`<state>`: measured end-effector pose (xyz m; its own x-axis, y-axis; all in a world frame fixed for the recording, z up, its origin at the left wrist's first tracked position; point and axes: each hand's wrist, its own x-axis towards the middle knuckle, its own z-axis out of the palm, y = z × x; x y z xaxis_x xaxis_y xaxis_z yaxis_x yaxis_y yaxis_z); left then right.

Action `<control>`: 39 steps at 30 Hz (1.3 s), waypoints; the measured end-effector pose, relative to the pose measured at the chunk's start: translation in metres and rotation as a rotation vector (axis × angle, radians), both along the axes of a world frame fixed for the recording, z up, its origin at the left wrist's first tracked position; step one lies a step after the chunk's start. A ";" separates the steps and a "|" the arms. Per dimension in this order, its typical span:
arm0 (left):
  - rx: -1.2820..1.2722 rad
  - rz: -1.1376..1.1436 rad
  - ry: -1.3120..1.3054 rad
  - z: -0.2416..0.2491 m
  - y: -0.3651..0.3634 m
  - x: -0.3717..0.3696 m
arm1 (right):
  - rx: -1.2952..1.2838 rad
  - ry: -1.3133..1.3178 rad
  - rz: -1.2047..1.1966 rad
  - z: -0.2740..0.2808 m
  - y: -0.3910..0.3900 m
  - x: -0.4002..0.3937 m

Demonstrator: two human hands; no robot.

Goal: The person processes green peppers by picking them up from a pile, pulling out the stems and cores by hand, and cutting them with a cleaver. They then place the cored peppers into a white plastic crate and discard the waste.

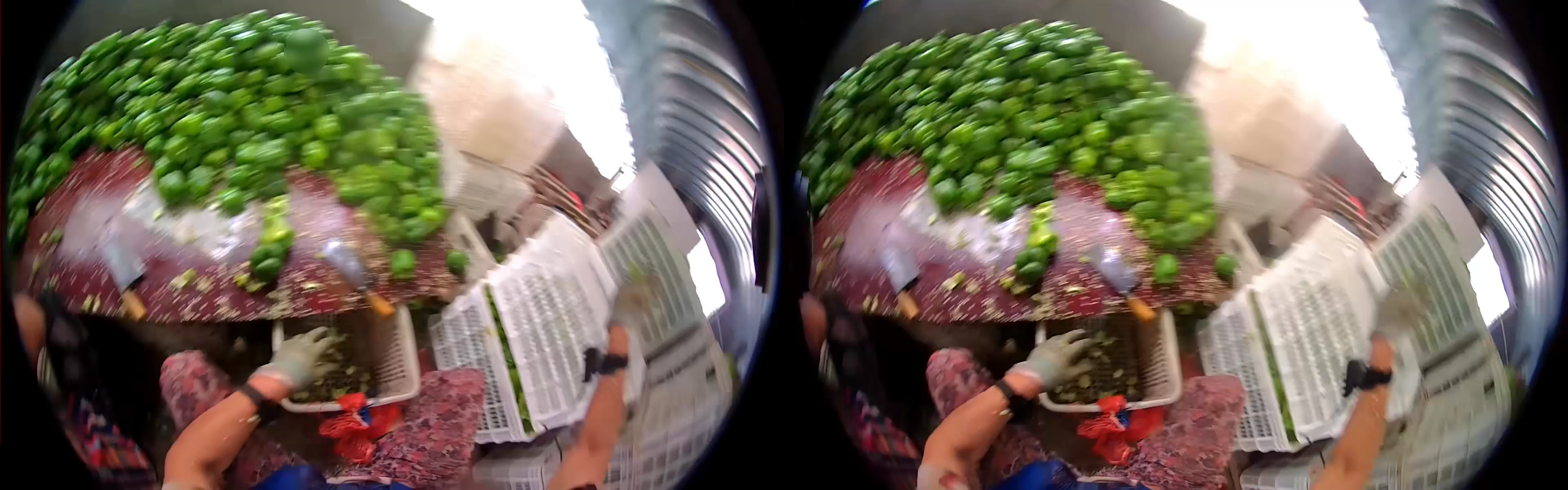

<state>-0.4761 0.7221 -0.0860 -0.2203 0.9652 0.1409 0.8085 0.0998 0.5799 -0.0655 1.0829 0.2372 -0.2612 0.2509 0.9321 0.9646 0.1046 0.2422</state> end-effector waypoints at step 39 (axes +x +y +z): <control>-0.608 0.289 -0.573 0.116 -0.022 -0.076 | -0.672 0.004 -0.341 0.090 0.097 0.006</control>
